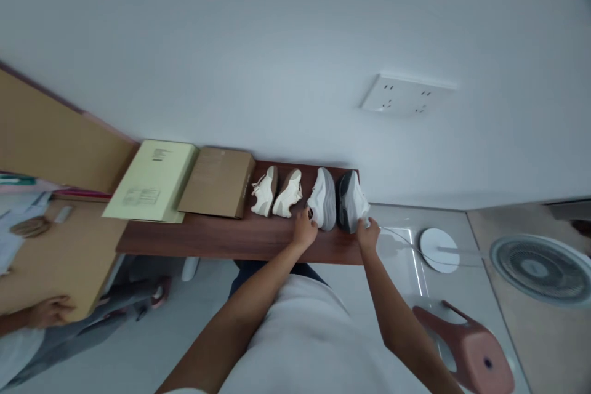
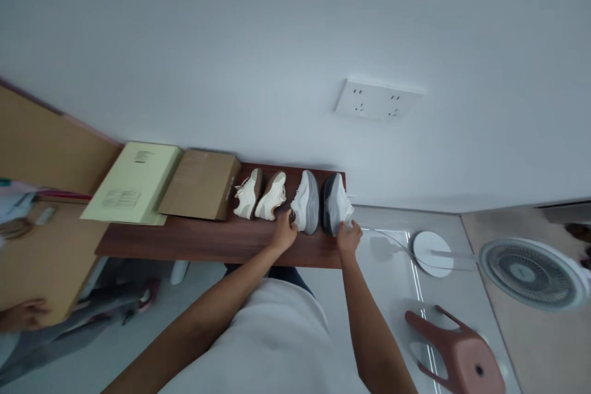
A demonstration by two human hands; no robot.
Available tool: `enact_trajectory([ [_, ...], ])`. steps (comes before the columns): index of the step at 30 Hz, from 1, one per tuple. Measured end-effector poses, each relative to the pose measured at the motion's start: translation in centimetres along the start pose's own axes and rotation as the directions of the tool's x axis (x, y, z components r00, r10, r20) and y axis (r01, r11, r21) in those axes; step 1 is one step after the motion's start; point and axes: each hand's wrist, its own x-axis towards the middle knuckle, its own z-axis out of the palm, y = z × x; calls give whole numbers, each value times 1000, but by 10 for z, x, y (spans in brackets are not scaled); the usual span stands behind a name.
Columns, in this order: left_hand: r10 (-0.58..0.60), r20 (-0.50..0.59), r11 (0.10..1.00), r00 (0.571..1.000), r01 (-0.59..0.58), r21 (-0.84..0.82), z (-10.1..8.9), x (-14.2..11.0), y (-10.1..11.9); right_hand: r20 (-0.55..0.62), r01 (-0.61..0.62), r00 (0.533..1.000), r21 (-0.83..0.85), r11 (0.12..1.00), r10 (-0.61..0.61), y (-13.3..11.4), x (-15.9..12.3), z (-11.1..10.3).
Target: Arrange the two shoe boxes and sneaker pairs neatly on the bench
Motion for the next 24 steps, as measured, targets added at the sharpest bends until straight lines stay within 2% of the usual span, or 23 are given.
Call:
enact_trajectory([
  [2, 96, -197, 991, 976, -76, 110, -30, 4, -9, -36, 160, 986, -107, 981, -164, -17, -12, 1],
  [3, 105, -295, 983, 950, -53, 178, -48, 9, -16, -14, 252, 966, -148, 956, -257, -28, -20, 3],
  [4, 58, -358, 974, 932, 26, 226, -65, 15, -23, 39, 346, 938, -180, 921, -345, -40, -28, 7],
  [5, -9, -365, 962, 931, 108, 251, -80, 23, -30, 108, 426, 904, -207, 881, -413, -52, -35, 13],
  [7, -85, -270, 940, 959, 166, 296, -100, 36, -42, 236, 526, 847, -248, 814, -476, -74, -48, 26],
  [8, -98, -228, 934, 969, 169, 315, -104, 40, -47, 289, 543, 833, -265, 797, -472, -82, -54, 34],
  [11, -92, -178, 932, 980, 148, 332, -95, 40, -55, 416, 539, 818, -312, 782, -397, -93, -66, 51],
  [15, -80, -106, 948, 991, 109, 301, -82, 31, -55, 514, 559, 792, -393, 730, -329, -91, -74, 58],
  [17, -62, -42, 955, 997, 71, 287, -88, 30, -54, 522, 558, 797, -443, 702, -304, -94, -76, 58],
  [20, -44, 18, 973, 999, 39, 229, -105, 28, -53, 449, 505, 846, -500, 703, -288, -114, -83, 61],
  [22, -31, 8, 981, 999, 29, 192, -117, 21, -57, 379, 495, 862, -487, 720, -336, -136, -97, 67],
  [24, 6, -34, 989, 999, -1, 145, -131, 7, -69, 344, 533, 843, -433, 727, -414, -162, -119, 78],
])
